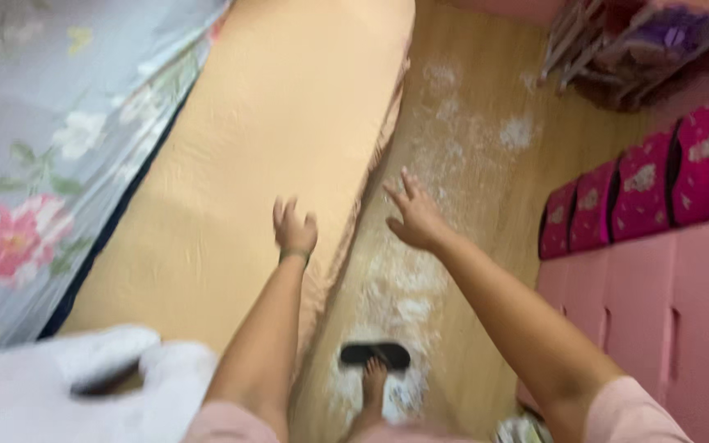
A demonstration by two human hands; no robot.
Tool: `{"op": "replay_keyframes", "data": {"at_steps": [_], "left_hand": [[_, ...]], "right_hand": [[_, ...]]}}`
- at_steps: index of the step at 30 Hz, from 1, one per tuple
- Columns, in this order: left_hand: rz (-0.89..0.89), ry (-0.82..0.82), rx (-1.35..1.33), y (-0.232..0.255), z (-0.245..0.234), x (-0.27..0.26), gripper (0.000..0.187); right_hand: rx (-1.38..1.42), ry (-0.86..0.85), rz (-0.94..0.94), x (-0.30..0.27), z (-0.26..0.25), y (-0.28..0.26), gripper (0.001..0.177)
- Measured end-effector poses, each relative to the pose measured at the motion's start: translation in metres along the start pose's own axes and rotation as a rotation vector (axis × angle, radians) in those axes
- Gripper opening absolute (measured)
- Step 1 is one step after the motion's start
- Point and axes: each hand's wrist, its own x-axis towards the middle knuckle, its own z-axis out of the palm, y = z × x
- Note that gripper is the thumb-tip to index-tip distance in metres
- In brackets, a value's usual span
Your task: The person organizes items on a pink desk, moves a small chair, and arranges bottles and a hairdryer on a shelf. They then gather a pile of clothes from the floor and smooth a beige mattress cover on a bed.
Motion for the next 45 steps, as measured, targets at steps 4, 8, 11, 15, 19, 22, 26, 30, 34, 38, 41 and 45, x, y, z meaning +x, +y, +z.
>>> {"op": "replay_keyframes", "data": {"at_steps": [4, 8, 11, 15, 19, 22, 26, 30, 34, 38, 41, 45], "left_hand": [[-0.306, -0.195, 0.112, -0.100, 0.037, 0.006, 0.076], [-0.514, -0.435, 0.366, -0.135, 0.085, -0.016, 0.094], [-0.589, -0.555, 0.477, -0.135, 0.110, -0.021, 0.106], [-0.574, -0.595, 0.634, -0.141, 0.127, -0.022, 0.105], [-0.488, -0.536, 0.678, -0.153, 0.138, -0.023, 0.061], [-0.407, -0.554, 0.678, -0.159, 0.136, -0.028, 0.065], [-0.420, -0.662, 0.674, -0.152, 0.123, -0.022, 0.067], [-0.479, -0.706, 0.683, -0.142, 0.119, -0.019, 0.069], [-0.503, -0.672, 0.676, -0.145, 0.118, -0.018, 0.069], [-0.590, -0.613, 0.633, -0.140, 0.109, -0.019, 0.065], [-0.744, -0.550, 0.540, -0.109, 0.107, -0.010, 0.085], [-0.995, -0.402, 0.327, -0.048, 0.137, 0.011, 0.117]], "right_hand": [[-0.015, -0.163, 0.068, 0.049, 0.054, 0.008, 0.078], [-0.058, -0.255, 0.038, 0.097, 0.126, 0.019, 0.079], [-0.028, -0.293, -0.010, 0.135, 0.173, 0.026, 0.078], [-0.131, -0.376, -0.032, 0.187, 0.223, 0.016, 0.078], [-0.262, -0.403, -0.115, 0.230, 0.236, -0.012, 0.080], [-0.386, -0.473, -0.133, 0.232, 0.233, -0.026, 0.088], [-0.430, -0.549, -0.129, 0.228, 0.220, -0.036, 0.106], [-0.495, -0.609, -0.134, 0.233, 0.222, -0.030, 0.106], [-0.538, -0.584, -0.247, 0.250, 0.236, -0.020, 0.096], [-0.581, -0.684, -0.294, 0.263, 0.243, -0.008, 0.101], [-0.574, -0.741, -0.366, 0.272, 0.235, -0.003, 0.104], [-0.699, -0.723, -0.544, 0.269, 0.222, 0.011, 0.107]]}}
